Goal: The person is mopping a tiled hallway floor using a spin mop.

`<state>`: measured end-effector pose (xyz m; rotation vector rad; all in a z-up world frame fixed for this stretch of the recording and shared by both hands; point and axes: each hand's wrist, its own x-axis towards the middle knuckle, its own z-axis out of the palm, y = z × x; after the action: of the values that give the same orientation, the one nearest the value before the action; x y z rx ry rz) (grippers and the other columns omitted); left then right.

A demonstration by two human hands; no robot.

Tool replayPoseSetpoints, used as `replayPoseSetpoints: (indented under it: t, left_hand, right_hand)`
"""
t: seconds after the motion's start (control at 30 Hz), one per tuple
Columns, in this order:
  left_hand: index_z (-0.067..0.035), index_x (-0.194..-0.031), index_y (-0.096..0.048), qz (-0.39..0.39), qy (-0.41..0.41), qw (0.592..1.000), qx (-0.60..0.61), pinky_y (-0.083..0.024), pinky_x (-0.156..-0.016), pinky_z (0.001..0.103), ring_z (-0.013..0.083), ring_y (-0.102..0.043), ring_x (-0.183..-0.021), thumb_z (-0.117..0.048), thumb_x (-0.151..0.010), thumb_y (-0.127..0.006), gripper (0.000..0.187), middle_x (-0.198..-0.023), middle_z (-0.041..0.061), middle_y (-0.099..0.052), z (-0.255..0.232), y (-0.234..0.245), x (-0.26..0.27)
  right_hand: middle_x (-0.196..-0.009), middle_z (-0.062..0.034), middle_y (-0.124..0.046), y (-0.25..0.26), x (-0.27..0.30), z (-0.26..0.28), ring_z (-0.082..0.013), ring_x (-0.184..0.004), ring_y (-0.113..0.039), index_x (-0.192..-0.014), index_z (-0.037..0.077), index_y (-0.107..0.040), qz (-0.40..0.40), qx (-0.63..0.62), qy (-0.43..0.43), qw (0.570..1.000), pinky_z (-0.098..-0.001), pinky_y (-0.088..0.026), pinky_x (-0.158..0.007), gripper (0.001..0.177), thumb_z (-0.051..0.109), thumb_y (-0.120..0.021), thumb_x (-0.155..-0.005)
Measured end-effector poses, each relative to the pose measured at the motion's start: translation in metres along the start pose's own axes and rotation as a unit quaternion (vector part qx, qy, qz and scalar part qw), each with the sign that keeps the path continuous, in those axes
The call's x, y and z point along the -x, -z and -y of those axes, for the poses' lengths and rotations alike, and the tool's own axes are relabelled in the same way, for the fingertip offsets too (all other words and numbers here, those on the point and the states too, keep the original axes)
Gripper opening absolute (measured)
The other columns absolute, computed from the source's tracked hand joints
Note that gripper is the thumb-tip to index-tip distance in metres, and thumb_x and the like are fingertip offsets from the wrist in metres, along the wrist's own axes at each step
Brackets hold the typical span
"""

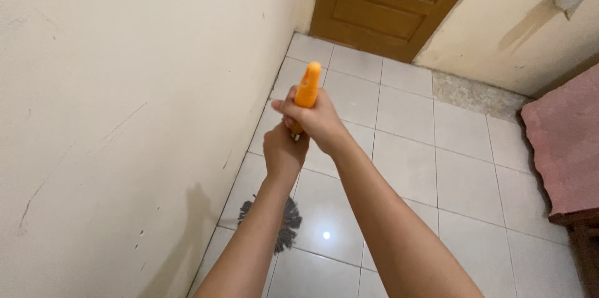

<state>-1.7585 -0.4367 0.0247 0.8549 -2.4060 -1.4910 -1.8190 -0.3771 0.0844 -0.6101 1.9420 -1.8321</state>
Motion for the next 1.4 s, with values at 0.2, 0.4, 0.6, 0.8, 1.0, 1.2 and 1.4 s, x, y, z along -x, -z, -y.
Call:
replayPoseSetpoints:
  t: [0.2, 0.4, 0.6, 0.8, 1.0, 1.2, 1.4]
  left_hand:
    - [-0.002, -0.092, -0.067, 0.025, -0.043, 0.998, 0.036, -0.052, -0.067, 0.038, 0.0257, -0.064, -0.067, -0.044, -0.094, -0.070, 0.042, -0.075, 0.012, -0.068, 0.045, -0.024, -0.016]
    - [-0.010, -0.109, -0.061, 0.174, 0.009, 0.984, 0.029, -0.051, -0.064, 0.042, 0.0266, -0.065, -0.072, -0.032, -0.100, -0.054, 0.025, -0.082, 0.011, -0.069, 0.066, -0.046, -0.016]
    - [-0.006, -0.114, -0.055, 0.227, -0.082, 0.968, -0.074, -0.053, -0.065, 0.046, 0.0314, -0.067, -0.069, -0.012, -0.095, -0.055, 0.020, -0.083, 0.016, -0.067, 0.052, -0.055, -0.042]
    - [-0.003, -0.108, -0.060, -0.002, -0.208, 0.974, -0.095, -0.054, -0.063, 0.046, 0.0346, -0.068, -0.068, -0.022, -0.094, -0.067, 0.024, -0.075, 0.018, -0.069, -0.017, -0.030, -0.032]
    - [-0.007, -0.090, -0.063, -0.227, -0.146, 0.955, -0.120, -0.053, -0.062, 0.042, 0.0283, -0.070, -0.066, -0.035, -0.084, -0.079, 0.033, -0.075, 0.008, -0.074, -0.065, -0.025, -0.044]
    - [-0.022, -0.118, -0.046, 0.113, 0.002, 0.993, -0.019, -0.055, -0.061, 0.035, 0.0189, -0.071, -0.062, -0.019, -0.090, -0.068, 0.036, -0.091, -0.011, -0.063, -0.097, 0.006, -0.057]
    - [-0.008, -0.095, -0.059, -0.156, -0.214, 0.960, -0.091, -0.052, -0.059, 0.036, 0.0236, -0.066, -0.059, -0.031, -0.099, -0.072, 0.026, -0.067, 0.009, -0.067, -0.065, -0.001, -0.122]
  right_hand:
    - [-0.072, 0.0015, -0.059, 0.011, -0.008, 0.023, -0.0109, -0.067, -0.064, -0.080, 0.012, -0.054, -0.055, -0.012, 0.104, 0.993, -0.0296, -0.055, -0.063, 0.027, 0.017, -0.081, -0.079]
    - [-0.066, -0.0016, -0.059, 0.016, 0.000, 0.021, -0.0103, -0.060, -0.059, -0.079, 0.011, -0.059, -0.279, 0.088, 0.006, 0.956, -0.0278, -0.050, -0.056, 0.024, 0.024, -0.078, -0.085]
    - [-0.059, -0.0002, -0.051, 0.050, -0.024, 0.002, -0.0116, -0.050, -0.047, -0.080, 0.004, -0.065, -0.279, -0.109, 0.024, 0.954, -0.0293, -0.038, -0.049, 0.014, 0.015, -0.073, -0.083]
    - [-0.053, -0.0009, -0.046, 0.082, -0.067, 0.072, -0.0127, -0.042, -0.042, -0.077, 0.013, -0.054, -0.001, -0.166, 0.107, 0.980, -0.0296, -0.035, -0.043, 0.029, 0.029, -0.076, -0.085]
    - [-0.056, 0.0044, -0.054, 0.048, -0.087, 0.109, -0.0058, -0.048, -0.052, -0.067, 0.012, -0.061, -0.107, -0.117, 0.175, 0.972, -0.0256, -0.045, -0.047, 0.049, 0.055, -0.080, -0.083]
    - [-0.048, 0.0016, -0.041, 0.065, -0.117, 0.134, -0.0102, -0.034, -0.039, -0.075, 0.016, -0.054, 0.139, -0.147, 0.205, 0.958, -0.0308, -0.037, -0.034, 0.046, 0.058, -0.072, -0.081]
    - [-0.066, 0.0063, -0.066, 0.043, -0.176, 0.142, -0.0039, -0.058, -0.060, -0.074, 0.016, -0.066, -0.044, 0.014, 0.384, 0.922, -0.0239, -0.052, -0.051, 0.039, 0.050, -0.076, -0.092]
